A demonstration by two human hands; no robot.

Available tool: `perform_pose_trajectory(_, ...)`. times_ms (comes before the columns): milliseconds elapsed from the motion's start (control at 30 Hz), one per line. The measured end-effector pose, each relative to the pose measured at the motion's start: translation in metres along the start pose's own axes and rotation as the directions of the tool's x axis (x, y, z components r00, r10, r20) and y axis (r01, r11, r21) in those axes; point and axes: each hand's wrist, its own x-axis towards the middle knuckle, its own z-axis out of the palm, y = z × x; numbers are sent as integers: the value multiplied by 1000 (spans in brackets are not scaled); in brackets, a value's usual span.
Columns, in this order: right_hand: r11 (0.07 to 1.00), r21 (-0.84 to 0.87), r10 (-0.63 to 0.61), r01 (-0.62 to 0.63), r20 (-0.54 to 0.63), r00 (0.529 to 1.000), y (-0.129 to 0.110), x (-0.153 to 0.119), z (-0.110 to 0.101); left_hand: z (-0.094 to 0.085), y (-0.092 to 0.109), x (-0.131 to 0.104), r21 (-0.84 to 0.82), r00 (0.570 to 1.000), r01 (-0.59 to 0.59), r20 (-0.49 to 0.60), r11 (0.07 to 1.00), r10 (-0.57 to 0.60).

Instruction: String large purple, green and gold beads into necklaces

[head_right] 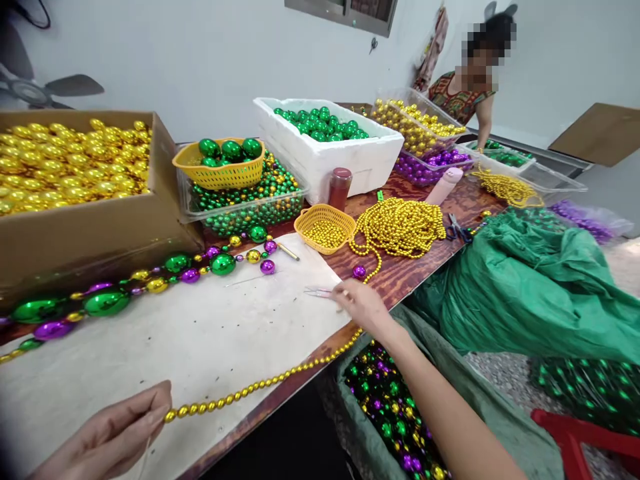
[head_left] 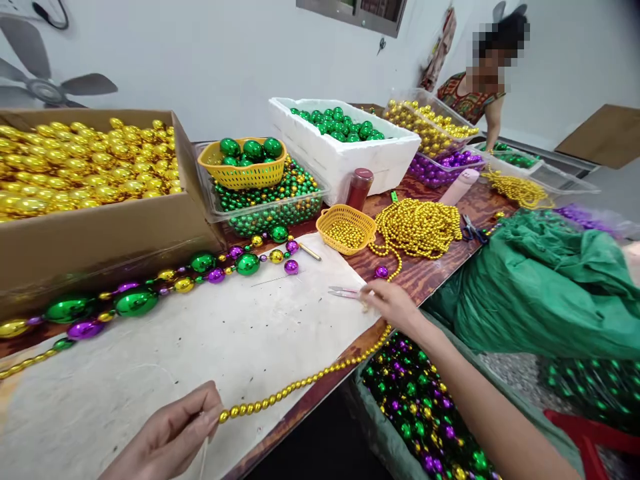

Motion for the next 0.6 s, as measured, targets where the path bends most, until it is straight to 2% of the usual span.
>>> perform_pose_trajectory(67,990,-81,107,-118,-124,986,21,14,-3,3,3,-4,4,1000,2,2,1000,-2)
perform_pose_trajectory(133,975,-134,156,-179,-166,974,36,27,-5,3,7,-10,-13,999,-17,-37,1000,17)
perform_pose_trajectory(200,968,-168,160,-186,-158,974,39,36,-5,3,10,-15,-44,995,-32,-95,999,28)
perform_pose_trajectory(267,971,-184,129,-153,-139,982,28,44,-1,3,8,-18,-68,994,-19,-106,998,12)
perform_pose_trajectory(333,982,-174,56,-74,-107,993,0,51,10,5,1,-17,-101,996,-17,-91,995,8)
perform_pose_trajectory(433,983,-111,-147,143,-26,989,-70,65,37,6,-10,-13,-144,996,-3,-93,990,-10)
perform_pose_trajectory(600,887,20,-462,461,22,887,-205,99,92,1,-17,-16,-158,996,14,-86,987,-28)
